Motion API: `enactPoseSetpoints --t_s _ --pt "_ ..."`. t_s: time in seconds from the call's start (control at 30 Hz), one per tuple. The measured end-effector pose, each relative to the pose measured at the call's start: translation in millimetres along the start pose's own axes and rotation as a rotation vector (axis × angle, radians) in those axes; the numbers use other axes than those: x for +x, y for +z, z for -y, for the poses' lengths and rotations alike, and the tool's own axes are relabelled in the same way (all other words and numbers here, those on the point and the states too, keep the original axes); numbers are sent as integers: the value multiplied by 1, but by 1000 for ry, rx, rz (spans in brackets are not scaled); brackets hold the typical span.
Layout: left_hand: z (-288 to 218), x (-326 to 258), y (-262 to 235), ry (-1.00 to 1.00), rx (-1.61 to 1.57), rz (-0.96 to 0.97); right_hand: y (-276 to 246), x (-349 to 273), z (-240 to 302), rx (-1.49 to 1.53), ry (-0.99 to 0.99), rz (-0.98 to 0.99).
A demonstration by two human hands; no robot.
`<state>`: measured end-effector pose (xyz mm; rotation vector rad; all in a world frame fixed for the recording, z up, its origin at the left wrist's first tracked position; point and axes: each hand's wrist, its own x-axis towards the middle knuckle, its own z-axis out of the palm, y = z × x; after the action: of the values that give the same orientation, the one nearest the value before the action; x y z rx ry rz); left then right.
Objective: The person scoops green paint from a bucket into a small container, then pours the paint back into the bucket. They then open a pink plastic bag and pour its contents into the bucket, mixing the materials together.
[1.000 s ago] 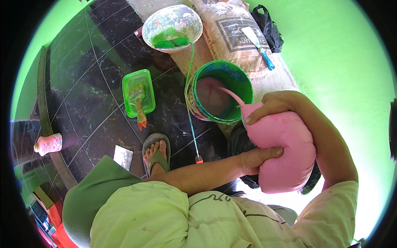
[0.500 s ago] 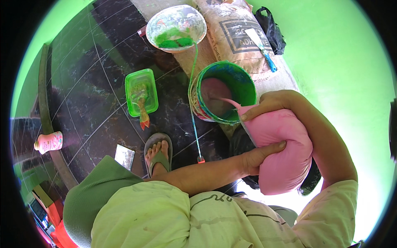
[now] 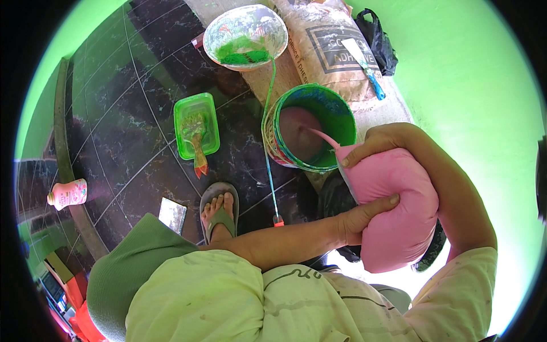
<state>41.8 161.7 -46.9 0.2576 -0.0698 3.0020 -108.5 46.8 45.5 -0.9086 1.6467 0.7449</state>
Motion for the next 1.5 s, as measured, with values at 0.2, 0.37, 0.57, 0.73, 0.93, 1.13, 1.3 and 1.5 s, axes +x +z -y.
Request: enactPoseSetpoints --t_s 0.2,0.37,0.57,0.73,0.93,1.13,1.3,1.5 --pt "2 1 2 6 7 -14 3 -6 2 -61 -13 -47" --pt "4 1 4 10 12 -8 2 -9 4 -105 -15 -57" --pt "6 1 2 -14 -2 -12 5 -10 3 -137 -10 -80" --pt "8 2 3 -19 -13 10 7 -15 5 -136 -16 -78" --pt "7 1 8 9 11 4 6 -22 9 -159 7 -106" --pt "5 1 11 9 13 9 6 -23 7 -136 1 -109" --pt "6 0 11 14 -10 17 8 -16 0 -136 -17 -108" --pt "6 0 11 28 0 29 9 -16 1 -159 -1 -121"
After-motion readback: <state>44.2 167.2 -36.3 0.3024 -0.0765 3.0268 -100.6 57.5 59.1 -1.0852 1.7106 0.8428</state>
